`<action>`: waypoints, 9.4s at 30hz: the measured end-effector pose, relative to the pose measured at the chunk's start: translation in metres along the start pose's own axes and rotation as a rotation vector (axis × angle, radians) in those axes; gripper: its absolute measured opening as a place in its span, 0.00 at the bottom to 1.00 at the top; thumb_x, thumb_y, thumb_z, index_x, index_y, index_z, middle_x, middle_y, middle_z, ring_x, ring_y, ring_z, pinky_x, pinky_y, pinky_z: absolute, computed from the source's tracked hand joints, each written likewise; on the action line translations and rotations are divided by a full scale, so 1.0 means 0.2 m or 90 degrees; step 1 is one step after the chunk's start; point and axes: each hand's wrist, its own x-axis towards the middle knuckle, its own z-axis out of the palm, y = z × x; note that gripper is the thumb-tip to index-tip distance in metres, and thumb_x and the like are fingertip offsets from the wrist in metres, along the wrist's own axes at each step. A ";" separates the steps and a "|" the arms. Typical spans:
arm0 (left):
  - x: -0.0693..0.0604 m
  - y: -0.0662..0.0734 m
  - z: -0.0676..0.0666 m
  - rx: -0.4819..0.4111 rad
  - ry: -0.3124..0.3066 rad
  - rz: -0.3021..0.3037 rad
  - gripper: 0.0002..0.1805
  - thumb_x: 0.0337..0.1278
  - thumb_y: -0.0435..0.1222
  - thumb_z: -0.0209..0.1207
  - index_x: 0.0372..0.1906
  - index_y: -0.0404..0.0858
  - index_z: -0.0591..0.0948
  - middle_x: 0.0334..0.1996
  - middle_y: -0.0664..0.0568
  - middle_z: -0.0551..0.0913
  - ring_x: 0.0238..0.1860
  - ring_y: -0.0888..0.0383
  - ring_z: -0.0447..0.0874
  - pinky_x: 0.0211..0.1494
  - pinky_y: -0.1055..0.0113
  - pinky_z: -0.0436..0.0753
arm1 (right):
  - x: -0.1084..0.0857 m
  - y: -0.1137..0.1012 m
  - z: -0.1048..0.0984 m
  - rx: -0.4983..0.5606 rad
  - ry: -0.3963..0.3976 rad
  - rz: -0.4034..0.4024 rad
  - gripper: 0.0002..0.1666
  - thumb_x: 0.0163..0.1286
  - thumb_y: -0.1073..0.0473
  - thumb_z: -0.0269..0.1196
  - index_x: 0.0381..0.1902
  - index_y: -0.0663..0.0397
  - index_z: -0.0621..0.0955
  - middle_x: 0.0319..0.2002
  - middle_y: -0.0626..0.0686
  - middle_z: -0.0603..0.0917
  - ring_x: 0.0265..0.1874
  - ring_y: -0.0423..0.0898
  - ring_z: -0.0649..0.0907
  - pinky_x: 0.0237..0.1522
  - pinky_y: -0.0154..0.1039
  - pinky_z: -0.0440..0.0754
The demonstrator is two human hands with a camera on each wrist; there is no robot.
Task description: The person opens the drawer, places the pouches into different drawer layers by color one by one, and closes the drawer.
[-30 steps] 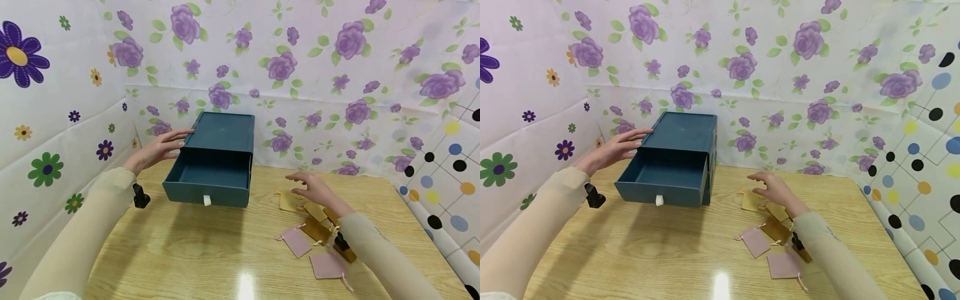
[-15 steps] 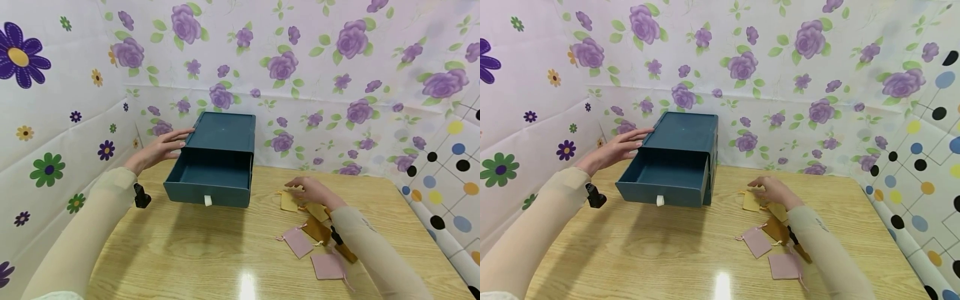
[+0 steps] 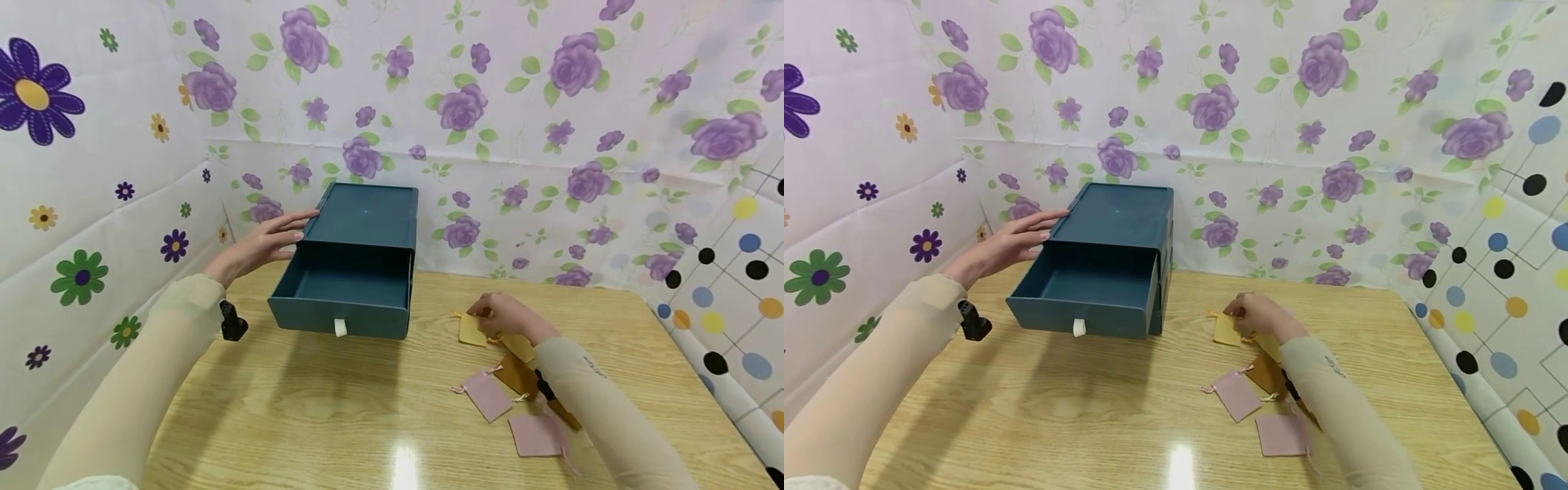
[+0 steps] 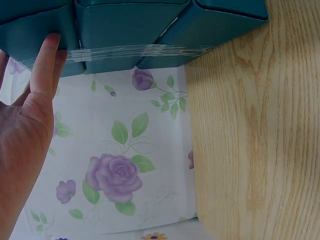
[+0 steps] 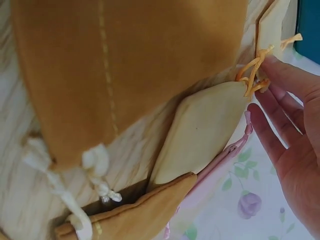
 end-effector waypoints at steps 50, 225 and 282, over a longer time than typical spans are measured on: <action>-0.01 -0.03 0.01 -0.003 0.002 0.000 0.31 0.75 0.43 0.47 0.79 0.55 0.55 0.81 0.51 0.45 0.80 0.41 0.46 0.76 0.33 0.56 | 0.10 -0.38 -0.51 -0.089 -0.166 -0.100 0.12 0.61 0.68 0.70 0.43 0.56 0.89 0.35 0.54 0.90 0.33 0.43 0.87 0.38 0.37 0.87; 0.00 -0.02 0.00 -0.019 0.003 0.006 0.31 0.76 0.43 0.46 0.79 0.53 0.55 0.80 0.49 0.48 0.80 0.41 0.48 0.75 0.33 0.57 | 0.22 -0.63 -1.02 -0.075 -0.142 -0.074 0.13 0.64 0.69 0.66 0.47 0.56 0.87 0.44 0.56 0.89 0.44 0.49 0.88 0.47 0.43 0.87; 0.04 0.01 0.00 -0.017 -0.011 -0.014 0.30 0.76 0.42 0.45 0.78 0.54 0.56 0.81 0.50 0.46 0.80 0.43 0.46 0.77 0.34 0.55 | -0.18 0.01 -0.32 0.026 -0.233 0.004 0.10 0.61 0.68 0.67 0.41 0.56 0.88 0.39 0.52 0.90 0.37 0.40 0.87 0.39 0.33 0.86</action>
